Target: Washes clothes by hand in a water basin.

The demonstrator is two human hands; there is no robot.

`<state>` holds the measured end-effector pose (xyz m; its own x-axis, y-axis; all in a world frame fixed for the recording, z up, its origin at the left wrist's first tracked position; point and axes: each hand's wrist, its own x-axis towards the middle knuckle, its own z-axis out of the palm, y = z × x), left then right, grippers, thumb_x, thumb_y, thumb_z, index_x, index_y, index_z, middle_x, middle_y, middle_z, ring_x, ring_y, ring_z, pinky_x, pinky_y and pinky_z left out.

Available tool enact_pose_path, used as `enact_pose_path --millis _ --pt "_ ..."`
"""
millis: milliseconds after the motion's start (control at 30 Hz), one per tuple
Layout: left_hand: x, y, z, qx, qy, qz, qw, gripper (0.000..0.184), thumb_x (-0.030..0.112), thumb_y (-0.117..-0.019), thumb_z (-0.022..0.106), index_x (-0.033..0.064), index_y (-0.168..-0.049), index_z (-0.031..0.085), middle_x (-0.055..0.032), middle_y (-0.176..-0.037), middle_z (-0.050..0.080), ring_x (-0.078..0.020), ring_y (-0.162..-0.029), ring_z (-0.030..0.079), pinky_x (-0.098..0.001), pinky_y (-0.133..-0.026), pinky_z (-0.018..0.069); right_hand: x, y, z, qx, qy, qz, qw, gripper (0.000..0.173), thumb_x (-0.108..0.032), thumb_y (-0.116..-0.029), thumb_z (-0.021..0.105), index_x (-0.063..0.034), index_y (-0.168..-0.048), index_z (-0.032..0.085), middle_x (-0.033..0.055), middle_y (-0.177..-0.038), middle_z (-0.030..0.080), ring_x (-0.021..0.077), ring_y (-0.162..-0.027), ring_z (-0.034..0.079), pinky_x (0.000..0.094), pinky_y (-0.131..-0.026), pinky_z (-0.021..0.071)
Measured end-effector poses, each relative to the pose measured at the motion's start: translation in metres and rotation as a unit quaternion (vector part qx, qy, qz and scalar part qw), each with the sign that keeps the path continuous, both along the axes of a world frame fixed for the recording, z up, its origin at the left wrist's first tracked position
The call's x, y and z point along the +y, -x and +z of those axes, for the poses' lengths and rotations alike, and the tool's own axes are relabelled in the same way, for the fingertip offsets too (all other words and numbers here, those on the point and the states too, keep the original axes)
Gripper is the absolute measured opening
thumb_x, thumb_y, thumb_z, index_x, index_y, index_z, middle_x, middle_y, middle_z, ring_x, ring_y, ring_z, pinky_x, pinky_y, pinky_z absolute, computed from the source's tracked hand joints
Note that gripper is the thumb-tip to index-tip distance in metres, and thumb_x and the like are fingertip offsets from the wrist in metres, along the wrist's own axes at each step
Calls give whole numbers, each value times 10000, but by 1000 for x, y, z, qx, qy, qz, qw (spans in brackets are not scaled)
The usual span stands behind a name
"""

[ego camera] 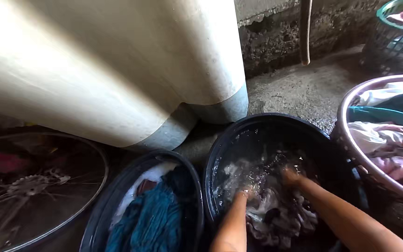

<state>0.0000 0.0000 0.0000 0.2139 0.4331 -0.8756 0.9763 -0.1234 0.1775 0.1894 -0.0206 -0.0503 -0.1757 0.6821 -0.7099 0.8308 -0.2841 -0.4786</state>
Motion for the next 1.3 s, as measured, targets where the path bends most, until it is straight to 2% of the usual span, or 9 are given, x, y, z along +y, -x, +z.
enact_pose_path --millis 67,167,267,433,667,800,967,1167,1300 --pt "10 27 -40 -78 -65 153 983 478 161 -1056 538 -101 -1451 472 -290 -1514 466 -396 -1448 414 -506 -1214 305 -5 11 17 -30 -131 -2 991 450 -334 -972 654 -37 -1309 669 260 -1419 572 455 -1367 496 650 -1111 395" --pt "22 46 -47 -137 -176 405 887 466 218 -1013 612 -30 -1402 549 -290 -1380 573 -409 -1312 543 -578 -1101 429 -40 35 25 -2 -169 120 978 565 -467 -923 725 -227 -1424 622 161 -1594 436 462 -1496 311 777 -1097 290" --pt "29 66 -4 -55 -199 358 910 477 268 -1017 603 -17 -1397 567 -271 -1400 577 -394 -1338 540 -573 -1120 416 -81 52 13 -4 -139 209 968 626 -378 -890 789 -267 -1470 582 129 -1703 247 478 -1569 90 852 -1108 106" --pt "17 103 43 45 -162 202 965 574 326 -960 684 -18 -1404 565 -257 -1449 544 -384 -1380 505 -574 -1138 399 -123 30 -12 -117 -156 215 957 399 -185 -965 653 -58 -1343 673 164 -1626 403 441 -1555 204 739 -1210 -6" --pt "-17 104 131 -179 -207 223 936 397 284 -1053 568 -81 -1189 648 -270 -1175 657 -355 -1105 640 -530 -1005 487 -123 -3 55 -241 -83 0 967 325 -107 -1018 539 51 -1273 663 279 -1368 613 492 -1344 508 716 -1176 252" --pt "-35 56 213 -344 -272 204 875 295 200 -1056 555 -68 -1116 663 -191 -1040 673 -232 -950 646 -422 -920 522 -99 -9 119 -174 -95 -68 978 363 -200 -937 693 -6 -1244 687 266 -1348 618 487 -1304 533 712 -1047 399" --pt "-74 4 284 -481 -294 243 790 200 177 -1026 623 -16 -1042 671 -114 -866 649 -152 -731 595 -349 -704 524 -101 34 171 159 -211 -57 963 1006 -232 -803 895 -61 -1608 316 277 -1512 487 429 -1393 487 593 -1165 372" --pt "-87 -5 317 -591 -209 374 683 247 237 -1062 536 22 -1081 656 -57 -860 651 -105 -708 624 -312 -677 562 -118 64 190 249 -196 -264 911 319 -214 -1027 635 10 -1254 624 199 -1062 673 291 -878 693 502 -797 586" --pt "-50 6 261 -590 -136 290 742 346 233 -1105 445 -1 -1335 556 -115 -1113 660 -162 -947 662 -363 -872 571 -110 27 161 274 -168 -464 825 304 -112 -1043 552 1 -1321 598 235 -1122 669 323 -898 707 515 -760 611"
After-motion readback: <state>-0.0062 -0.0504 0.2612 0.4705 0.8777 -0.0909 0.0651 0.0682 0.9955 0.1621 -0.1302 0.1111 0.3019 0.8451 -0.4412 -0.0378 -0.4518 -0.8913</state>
